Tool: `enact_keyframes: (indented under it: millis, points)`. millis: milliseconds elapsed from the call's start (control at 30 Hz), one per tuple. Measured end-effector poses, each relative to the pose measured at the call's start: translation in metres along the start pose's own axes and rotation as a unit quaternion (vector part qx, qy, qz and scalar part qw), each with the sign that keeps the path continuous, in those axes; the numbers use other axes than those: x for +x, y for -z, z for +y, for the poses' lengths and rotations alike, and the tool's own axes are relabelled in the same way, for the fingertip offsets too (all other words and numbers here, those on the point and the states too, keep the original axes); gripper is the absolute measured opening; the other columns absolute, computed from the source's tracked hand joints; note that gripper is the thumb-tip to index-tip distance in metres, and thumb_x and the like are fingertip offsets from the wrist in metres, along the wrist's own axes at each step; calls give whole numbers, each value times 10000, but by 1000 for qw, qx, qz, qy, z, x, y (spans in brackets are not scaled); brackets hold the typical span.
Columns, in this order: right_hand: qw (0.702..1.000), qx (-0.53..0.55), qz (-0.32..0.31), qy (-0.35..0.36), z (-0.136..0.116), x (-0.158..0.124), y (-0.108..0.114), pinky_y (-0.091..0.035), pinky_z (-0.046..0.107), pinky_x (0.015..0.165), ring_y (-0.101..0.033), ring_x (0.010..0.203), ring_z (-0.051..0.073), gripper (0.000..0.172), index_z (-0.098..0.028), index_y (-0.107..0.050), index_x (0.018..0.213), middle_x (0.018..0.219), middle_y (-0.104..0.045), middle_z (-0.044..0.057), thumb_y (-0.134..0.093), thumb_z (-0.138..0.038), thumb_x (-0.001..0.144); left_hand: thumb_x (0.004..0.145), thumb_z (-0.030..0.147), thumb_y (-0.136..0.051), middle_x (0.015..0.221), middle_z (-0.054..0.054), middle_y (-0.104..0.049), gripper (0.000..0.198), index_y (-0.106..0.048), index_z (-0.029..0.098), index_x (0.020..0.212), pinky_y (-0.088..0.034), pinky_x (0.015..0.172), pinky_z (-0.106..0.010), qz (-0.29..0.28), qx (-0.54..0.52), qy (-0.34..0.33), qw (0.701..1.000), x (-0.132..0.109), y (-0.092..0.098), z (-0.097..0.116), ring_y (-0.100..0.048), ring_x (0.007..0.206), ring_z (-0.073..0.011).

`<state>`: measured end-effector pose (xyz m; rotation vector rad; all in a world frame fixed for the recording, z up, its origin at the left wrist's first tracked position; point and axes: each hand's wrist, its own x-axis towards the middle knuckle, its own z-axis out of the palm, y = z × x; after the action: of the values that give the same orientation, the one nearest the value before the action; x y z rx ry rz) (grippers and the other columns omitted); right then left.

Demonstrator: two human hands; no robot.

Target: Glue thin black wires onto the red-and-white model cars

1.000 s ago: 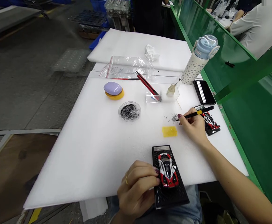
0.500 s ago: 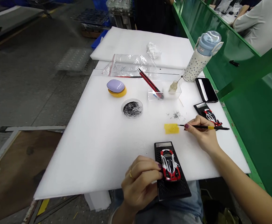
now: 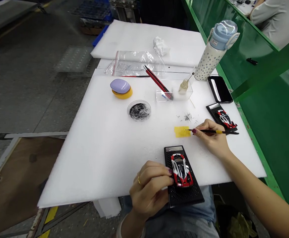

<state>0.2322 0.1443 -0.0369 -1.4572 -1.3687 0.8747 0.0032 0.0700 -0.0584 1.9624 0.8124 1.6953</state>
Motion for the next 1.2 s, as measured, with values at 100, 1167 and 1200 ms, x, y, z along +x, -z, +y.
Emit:
enact_keyframes:
  millis: [100, 1167, 1200]
  points:
    - [1000, -3, 0, 1, 0, 0, -1, -412, 298, 516, -544, 586, 150, 342, -228, -625, 621, 649, -682, 30, -842, -470, 730, 994, 144, -608, 926, -57, -643, 89, -658, 109, 929, -573, 702, -293, -4, -2, -5, 1000, 1, 0, 0, -633, 863, -143]
    - [938, 345, 23, 31, -25, -88, -41, -315, 287, 481, -403, 528, 129, 165, -238, -576, 825, 604, -510, -36, -718, -231, 909, 992, 194, -628, 858, -35, -701, 124, -692, 151, 895, -601, 636, -317, 25, 48, 38, 998, 0, -5, 9, -660, 767, -144]
    - [938, 343, 22, 33, -26, -88, -41, -318, 291, 486, -398, 526, 128, 163, -236, -578, 823, 603, -508, -37, -716, -224, 908, 997, 210, -623, 842, -31, -704, 137, -692, 163, 887, -601, 619, -321, 27, 54, 42, 997, 0, -6, 9, -660, 745, -147]
